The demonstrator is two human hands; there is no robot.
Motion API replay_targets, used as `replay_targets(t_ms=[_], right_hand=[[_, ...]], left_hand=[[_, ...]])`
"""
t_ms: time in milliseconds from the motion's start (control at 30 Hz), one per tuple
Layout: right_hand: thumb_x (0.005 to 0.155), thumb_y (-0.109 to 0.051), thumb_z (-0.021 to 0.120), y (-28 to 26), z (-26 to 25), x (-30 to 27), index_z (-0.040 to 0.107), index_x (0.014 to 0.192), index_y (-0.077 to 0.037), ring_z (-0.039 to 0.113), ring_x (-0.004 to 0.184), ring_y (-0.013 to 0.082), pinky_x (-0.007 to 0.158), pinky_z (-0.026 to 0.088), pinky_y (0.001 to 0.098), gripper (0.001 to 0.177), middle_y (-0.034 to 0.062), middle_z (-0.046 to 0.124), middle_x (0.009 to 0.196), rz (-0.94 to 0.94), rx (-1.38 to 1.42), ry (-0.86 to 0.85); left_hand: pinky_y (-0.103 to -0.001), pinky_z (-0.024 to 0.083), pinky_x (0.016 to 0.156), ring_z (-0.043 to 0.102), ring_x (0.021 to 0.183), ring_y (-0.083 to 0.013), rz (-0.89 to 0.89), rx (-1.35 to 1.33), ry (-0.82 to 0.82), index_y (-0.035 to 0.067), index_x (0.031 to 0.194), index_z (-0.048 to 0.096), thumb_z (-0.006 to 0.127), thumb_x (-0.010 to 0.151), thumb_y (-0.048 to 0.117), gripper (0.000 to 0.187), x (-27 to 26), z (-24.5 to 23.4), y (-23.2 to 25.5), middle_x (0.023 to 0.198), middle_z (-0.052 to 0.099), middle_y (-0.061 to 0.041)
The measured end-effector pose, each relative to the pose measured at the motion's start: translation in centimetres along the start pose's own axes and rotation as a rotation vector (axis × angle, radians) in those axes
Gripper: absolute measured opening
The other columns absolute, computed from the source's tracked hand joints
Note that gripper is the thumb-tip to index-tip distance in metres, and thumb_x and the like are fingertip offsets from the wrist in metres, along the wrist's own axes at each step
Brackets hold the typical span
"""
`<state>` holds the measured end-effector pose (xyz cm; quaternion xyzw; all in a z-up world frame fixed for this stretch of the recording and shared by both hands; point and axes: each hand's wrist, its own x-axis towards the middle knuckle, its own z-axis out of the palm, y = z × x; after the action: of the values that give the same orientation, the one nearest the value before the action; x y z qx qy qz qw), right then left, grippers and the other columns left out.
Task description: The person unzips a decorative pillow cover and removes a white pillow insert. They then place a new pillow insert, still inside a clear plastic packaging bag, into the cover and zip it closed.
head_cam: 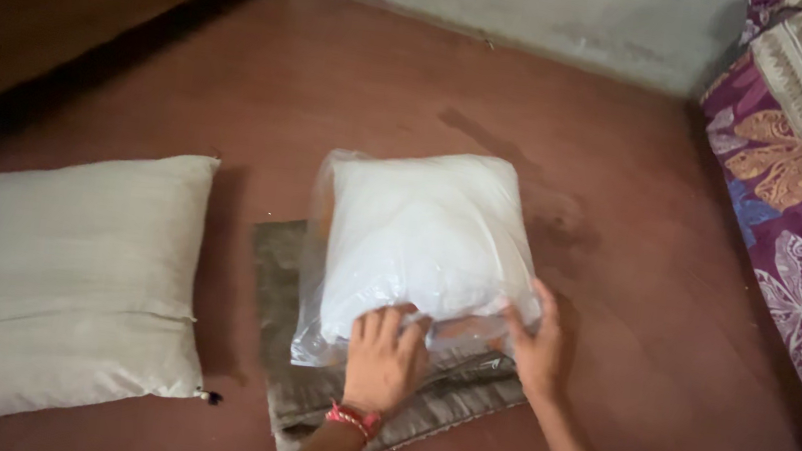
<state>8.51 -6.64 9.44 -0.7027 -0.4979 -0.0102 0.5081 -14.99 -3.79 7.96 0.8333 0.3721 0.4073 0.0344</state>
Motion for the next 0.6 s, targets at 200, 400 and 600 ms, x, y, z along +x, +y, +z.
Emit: replay_targets(t_ms=[200,400,600], right_hand=[[0.059,-0.014,0.085,-2.2,-0.2,-0.1,0.052,0.145,-0.016,0.041,0.132,0.0405,0.107,0.040,0.0503,0.092,0.0159,0.044,0.155,-0.501,-0.473,-0.426],[0.078,0.005,0.069,1.2,-2.6,1.4,0.046,0.149,-0.019,0.041,0.140,0.0337,0.113,0.038,0.0437,0.078,0.0115,0.033,0.161,-0.476,-0.576,-0.852],[0.083,-0.020,0.084,3.2,-2.3,6.1,0.059,0.143,-0.015,0.040,0.138,0.0364,0.114,0.032,0.0442,0.066,0.0155,0.046,0.154,-0.566,-0.434,-1.037]], left_hand=[[-0.059,0.028,0.107,0.035,0.135,-0.0386,-0.238,0.156,-0.095,0.013,0.136,0.053,0.077,0.076,0.030,0.067,1.7,-3.2,-2.9,0.147,0.042,-0.017],[-0.056,0.030,0.108,0.032,0.138,-0.0347,-0.111,0.264,-0.599,0.016,0.143,0.049,0.077,0.082,0.037,0.070,3.2,-7.1,-4.7,0.151,0.037,-0.015],[-0.051,0.039,0.105,0.039,0.137,-0.0325,0.056,0.469,-0.917,0.012,0.133,0.063,0.071,0.090,0.051,0.058,10.4,-11.7,-4.7,0.142,0.048,-0.015]])
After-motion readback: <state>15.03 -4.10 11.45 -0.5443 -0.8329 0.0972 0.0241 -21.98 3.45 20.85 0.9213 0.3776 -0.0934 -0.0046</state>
